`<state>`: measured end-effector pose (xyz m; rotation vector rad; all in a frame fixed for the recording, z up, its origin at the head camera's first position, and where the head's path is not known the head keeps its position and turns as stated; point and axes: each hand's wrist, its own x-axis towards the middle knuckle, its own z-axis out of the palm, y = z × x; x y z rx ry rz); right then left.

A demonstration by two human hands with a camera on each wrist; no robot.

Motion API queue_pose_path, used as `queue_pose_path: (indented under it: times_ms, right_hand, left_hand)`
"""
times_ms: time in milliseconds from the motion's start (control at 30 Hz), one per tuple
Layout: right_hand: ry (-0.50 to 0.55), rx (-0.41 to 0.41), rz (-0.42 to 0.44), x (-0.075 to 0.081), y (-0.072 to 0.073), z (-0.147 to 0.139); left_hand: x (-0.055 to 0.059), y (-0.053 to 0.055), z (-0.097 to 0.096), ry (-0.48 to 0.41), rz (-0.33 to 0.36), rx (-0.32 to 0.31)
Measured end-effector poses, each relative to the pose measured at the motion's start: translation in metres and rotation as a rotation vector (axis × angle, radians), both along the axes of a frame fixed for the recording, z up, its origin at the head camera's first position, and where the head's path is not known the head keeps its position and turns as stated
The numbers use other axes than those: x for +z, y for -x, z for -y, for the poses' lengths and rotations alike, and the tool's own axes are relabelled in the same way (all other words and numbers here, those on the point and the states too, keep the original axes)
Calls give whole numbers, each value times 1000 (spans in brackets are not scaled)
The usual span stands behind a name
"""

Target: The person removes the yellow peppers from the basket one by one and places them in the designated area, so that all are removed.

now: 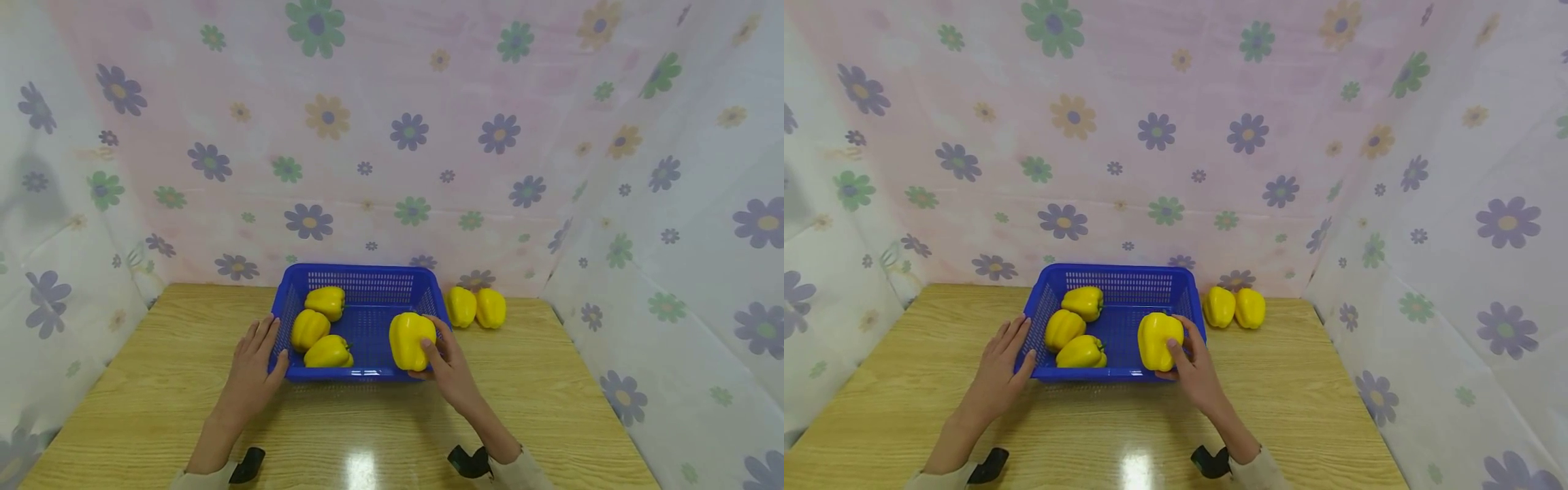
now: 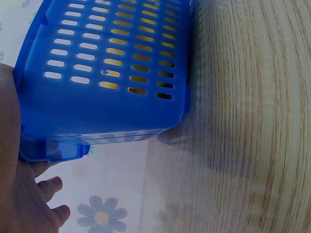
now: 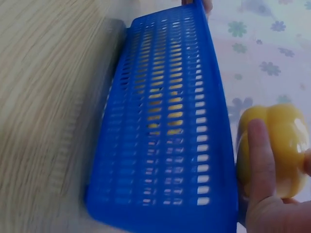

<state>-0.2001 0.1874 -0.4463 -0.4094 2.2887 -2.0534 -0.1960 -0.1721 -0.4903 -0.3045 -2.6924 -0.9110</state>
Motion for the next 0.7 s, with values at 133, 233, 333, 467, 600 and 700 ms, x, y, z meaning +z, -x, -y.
queue_pose_path:
  times_ms: [133,233,333,467,600,700]
  right_hand:
    - [25,21,-51,-7,1,-15]
    - [53,43,-91,-12,0,-28]
    - [89,74,-102,-14,-1,-41]
    - [121,117,-89,-15,-4,-58]
    - [148,128,-81,-17,-9,-73]
    - [166,117,-77,-19,-12,-82]
  left_hand:
    - [1,0,0,0,-2,0]
    - [1,0,0,0,0,-1]
    - [3,-2,0,-3,13,-5]
    - [4,-3,-1,-6,26,-12]
    - [4,-3,-1,-7,22,-12]
    - [4,-2,-1,-9,19,-9]
